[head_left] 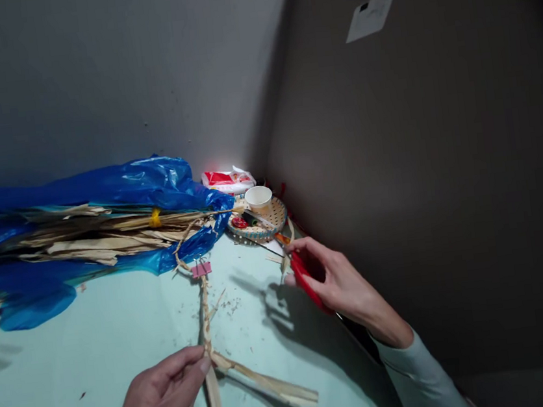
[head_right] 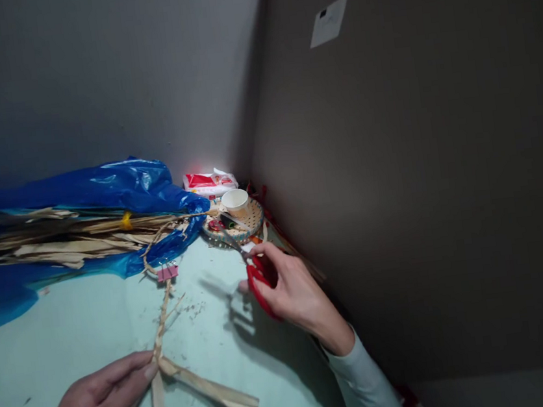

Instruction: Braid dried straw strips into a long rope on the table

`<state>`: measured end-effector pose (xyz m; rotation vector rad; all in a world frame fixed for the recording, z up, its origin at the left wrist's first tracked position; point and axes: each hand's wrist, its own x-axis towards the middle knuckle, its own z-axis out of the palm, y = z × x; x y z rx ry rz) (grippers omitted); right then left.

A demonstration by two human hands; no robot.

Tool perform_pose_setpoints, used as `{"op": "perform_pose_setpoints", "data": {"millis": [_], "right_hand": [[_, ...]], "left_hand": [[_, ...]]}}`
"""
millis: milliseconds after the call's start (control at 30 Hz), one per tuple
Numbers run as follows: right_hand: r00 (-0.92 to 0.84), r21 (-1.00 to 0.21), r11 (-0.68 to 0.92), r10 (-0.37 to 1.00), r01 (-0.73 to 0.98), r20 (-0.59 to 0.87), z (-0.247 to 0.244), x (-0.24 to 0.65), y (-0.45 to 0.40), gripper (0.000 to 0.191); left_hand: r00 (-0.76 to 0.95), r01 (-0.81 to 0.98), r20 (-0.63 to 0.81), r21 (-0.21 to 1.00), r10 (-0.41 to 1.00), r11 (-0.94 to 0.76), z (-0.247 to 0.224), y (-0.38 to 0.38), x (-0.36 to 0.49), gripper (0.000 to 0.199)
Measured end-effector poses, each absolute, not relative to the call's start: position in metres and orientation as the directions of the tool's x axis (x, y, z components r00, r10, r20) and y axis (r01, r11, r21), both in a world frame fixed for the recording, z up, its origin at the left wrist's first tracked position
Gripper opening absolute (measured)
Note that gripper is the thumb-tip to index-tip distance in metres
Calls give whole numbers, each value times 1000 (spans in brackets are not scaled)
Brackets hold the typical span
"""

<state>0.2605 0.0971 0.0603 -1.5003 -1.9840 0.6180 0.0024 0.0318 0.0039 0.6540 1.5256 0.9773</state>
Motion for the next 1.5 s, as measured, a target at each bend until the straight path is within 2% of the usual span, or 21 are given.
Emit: {"op": "perform_pose_setpoints", "data": {"millis": [100,167,333,467,867,1100,1300,1400,1500], "right_hand": [[-422,-650,331,906,684,17,67,249,87,36],[-497,-604,366,866,708,-58,70,245,81,40],[-577,-513,430,799,743,-168,70,239,75,39],[-581,-506,434,796,745,-172,64,226,76,32],[-622,-445,515,773,732,-128,37,204,85,9],[-635,-365,562,764,742,-113,34,205,82,4],[-646,-320,591,757,740,-97,30,204,81,7],[-618,-315,569,782,760,-79,33,209,84,7],[-462,-245,434,884,867,-66,37,223,93,10]], "left_hand": [[-47,-181,-553,824,832,537,7,32,-2,39],[29,-219,-552,810,834,544,8,33,-4,38],[-11,-221,-578,797,816,562,12,35,-3,38],[-72,-129,-591,804,803,580,13,35,-1,35],[-111,-10,-609,791,786,611,11,34,-1,35],[-94,-79,-622,783,777,617,8,34,0,40],[-41,-50,-577,817,816,575,7,34,-2,36],[-32,-29,-554,832,832,554,11,34,0,39],[-64,-24,-546,838,835,546,15,34,3,46]]}}
